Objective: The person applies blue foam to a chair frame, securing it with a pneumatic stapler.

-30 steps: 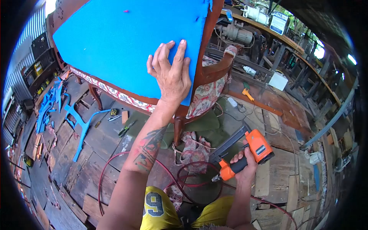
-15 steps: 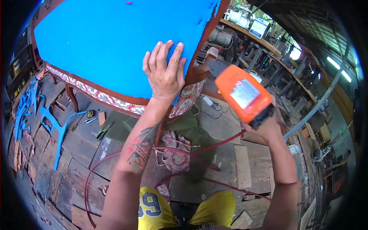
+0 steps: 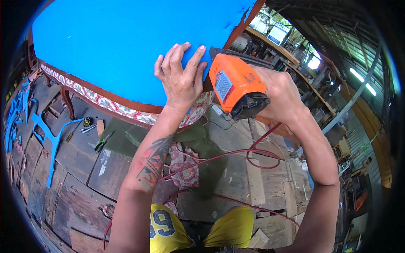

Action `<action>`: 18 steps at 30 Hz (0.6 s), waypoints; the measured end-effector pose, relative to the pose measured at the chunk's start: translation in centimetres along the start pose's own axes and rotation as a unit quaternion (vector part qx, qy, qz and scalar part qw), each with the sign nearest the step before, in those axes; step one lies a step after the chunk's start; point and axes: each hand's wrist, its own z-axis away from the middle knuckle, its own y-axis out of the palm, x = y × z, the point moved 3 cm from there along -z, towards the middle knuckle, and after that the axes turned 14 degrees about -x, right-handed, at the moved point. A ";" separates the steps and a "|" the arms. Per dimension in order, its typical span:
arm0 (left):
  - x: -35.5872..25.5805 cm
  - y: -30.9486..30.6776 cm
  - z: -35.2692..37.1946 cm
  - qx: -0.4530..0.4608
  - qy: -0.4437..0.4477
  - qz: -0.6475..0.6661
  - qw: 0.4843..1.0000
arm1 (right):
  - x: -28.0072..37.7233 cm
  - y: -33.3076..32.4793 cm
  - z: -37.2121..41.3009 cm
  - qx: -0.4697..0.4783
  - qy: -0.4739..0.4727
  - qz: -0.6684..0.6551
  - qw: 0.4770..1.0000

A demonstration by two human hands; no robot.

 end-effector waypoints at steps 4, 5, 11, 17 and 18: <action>0.1 0.0 0.0 0.003 -0.004 -0.003 1.000 | 0.0 0.0 -0.4 0.005 0.002 -0.003 1.000; 0.1 0.0 0.0 0.004 -0.005 -0.002 1.000 | 0.1 0.1 -0.5 0.010 0.008 -0.004 1.000; 0.2 0.2 0.0 -0.007 -0.001 -0.003 1.000 | 0.1 0.4 -0.7 0.008 0.017 -0.003 1.000; 0.2 0.1 0.0 -0.002 0.002 -0.007 1.000 | 0.5 0.5 -1.3 0.013 0.027 -0.001 1.000; 0.2 0.1 0.0 -0.004 0.002 -0.006 1.000 | 0.5 0.5 -1.3 0.013 0.027 -0.001 1.000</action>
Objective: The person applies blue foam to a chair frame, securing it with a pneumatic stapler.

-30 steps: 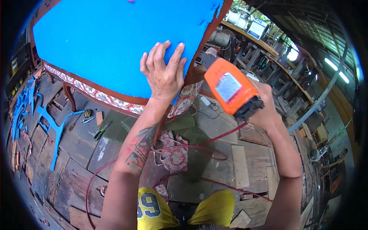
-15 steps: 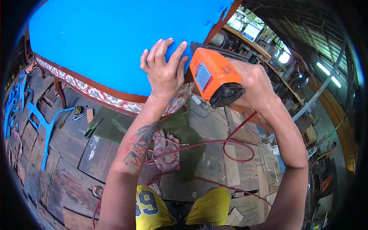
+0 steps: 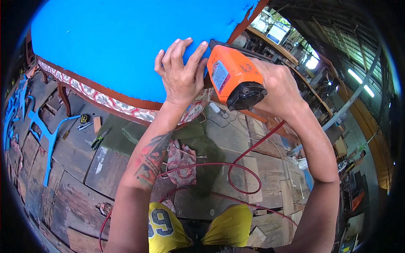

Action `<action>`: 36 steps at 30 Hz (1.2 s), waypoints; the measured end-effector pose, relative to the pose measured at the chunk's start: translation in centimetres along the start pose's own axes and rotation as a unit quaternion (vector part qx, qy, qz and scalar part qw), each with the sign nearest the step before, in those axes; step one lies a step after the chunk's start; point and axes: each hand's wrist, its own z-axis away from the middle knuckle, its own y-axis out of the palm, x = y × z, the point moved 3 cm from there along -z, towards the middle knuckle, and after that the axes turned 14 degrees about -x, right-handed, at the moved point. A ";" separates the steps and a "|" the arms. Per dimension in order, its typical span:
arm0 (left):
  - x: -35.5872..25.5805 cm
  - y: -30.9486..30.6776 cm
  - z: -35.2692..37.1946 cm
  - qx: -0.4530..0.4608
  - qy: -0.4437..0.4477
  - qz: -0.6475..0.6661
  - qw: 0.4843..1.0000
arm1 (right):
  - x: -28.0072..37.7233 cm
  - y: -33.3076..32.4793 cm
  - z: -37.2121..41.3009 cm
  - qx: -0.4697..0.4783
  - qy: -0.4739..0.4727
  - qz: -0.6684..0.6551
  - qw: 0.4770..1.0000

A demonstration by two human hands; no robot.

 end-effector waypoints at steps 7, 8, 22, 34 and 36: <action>0.1 0.4 0.3 -0.020 -0.004 0.009 1.000 | -0.1 0.5 0.3 -0.004 0.014 0.004 1.000; 0.1 0.4 0.4 -0.019 -0.004 0.009 1.000 | -0.1 0.4 0.2 -0.004 0.018 0.003 1.000; 0.1 -0.2 0.3 -0.037 -0.003 0.019 0.999 | 0.4 0.4 0.8 -0.030 0.006 0.020 0.999; -0.2 -1.2 3.1 -0.021 -0.051 -0.044 0.997 | 2.0 0.4 4.8 -0.052 0.011 -0.019 0.998; -0.1 -1.5 3.1 -0.019 -0.053 -0.047 0.997 | 2.2 0.9 4.6 -0.052 0.005 -0.023 0.998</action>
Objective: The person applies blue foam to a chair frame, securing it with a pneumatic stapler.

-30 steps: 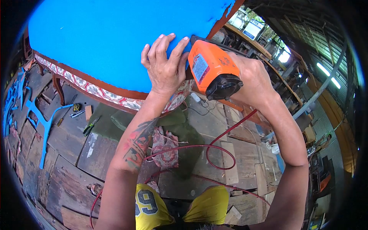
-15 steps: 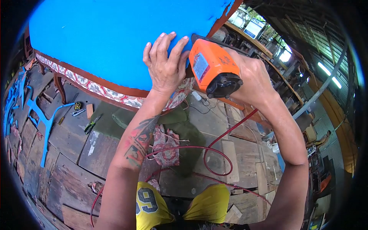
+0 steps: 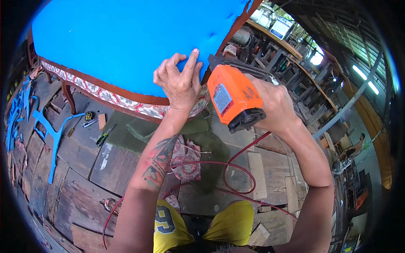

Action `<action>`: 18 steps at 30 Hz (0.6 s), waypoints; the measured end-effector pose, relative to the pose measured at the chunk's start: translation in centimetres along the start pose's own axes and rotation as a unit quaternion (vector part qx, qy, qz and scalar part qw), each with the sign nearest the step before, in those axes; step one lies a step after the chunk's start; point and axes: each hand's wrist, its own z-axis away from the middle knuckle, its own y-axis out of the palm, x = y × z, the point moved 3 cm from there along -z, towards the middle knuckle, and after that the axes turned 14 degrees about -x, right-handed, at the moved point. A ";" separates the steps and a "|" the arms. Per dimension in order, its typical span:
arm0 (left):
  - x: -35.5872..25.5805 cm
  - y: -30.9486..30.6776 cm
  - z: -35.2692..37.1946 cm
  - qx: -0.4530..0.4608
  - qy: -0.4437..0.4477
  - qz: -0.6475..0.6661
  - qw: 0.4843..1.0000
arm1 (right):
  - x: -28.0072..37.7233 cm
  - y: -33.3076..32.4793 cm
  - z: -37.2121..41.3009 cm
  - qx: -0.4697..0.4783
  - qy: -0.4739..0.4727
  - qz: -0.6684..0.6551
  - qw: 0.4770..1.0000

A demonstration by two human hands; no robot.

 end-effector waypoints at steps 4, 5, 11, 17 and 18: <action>0.1 -0.8 0.1 -0.008 0.010 0.013 1.000 | 0.3 1.1 0.0 0.011 0.003 0.006 1.000; 0.2 -0.9 0.3 -0.019 0.006 0.022 1.000 | 0.3 1.1 0.0 0.010 0.002 0.006 1.000; 0.3 0.2 1.2 -0.017 0.005 0.007 1.000 | 0.0 1.4 0.4 0.013 -0.004 0.009 1.000; 0.5 -0.3 1.1 -0.007 0.000 0.023 1.000 | 0.0 2.2 0.5 0.016 0.000 0.007 1.000; 0.6 -0.2 1.1 -0.007 0.000 0.023 1.000 | 0.0 2.5 0.6 0.019 0.005 0.009 1.000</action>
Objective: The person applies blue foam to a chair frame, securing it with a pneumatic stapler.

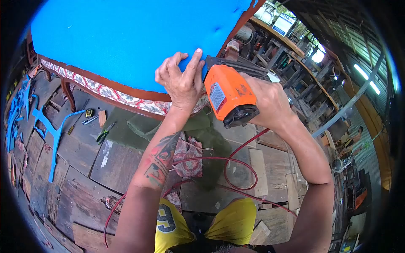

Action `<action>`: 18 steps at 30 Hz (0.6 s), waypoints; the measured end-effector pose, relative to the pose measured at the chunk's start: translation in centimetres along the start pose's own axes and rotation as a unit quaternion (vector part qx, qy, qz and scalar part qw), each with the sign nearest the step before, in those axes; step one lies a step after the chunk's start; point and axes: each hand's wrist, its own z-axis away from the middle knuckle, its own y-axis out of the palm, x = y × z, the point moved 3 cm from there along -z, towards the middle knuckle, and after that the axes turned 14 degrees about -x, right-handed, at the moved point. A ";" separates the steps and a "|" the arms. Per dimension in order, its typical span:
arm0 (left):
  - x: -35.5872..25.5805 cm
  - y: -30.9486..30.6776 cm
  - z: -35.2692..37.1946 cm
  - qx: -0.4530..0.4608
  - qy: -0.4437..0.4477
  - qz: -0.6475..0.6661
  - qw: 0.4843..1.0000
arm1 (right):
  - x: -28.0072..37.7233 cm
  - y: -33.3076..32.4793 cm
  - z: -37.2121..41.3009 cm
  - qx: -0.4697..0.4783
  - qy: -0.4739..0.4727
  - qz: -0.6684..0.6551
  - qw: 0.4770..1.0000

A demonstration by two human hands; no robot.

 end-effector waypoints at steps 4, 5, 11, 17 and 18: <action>0.3 0.2 0.5 -0.017 -0.005 0.004 1.000 | 0.0 0.4 -0.2 -0.008 -0.002 0.001 1.000; 0.3 0.3 0.6 -0.019 -0.015 0.008 1.000 | 0.0 0.3 -0.4 -0.007 -0.002 0.002 1.000; 0.4 0.4 0.8 -0.014 -0.021 0.007 1.000 | -0.3 0.4 -0.8 -0.015 -0.018 0.002 1.000; 0.7 0.6 1.0 -0.024 -0.011 0.009 1.000 | -0.2 0.7 -0.9 -0.009 -0.015 -0.003 1.000; 0.7 0.6 1.0 -0.023 -0.011 0.009 1.000 | -0.2 0.8 -0.9 -0.009 -0.016 0.000 1.000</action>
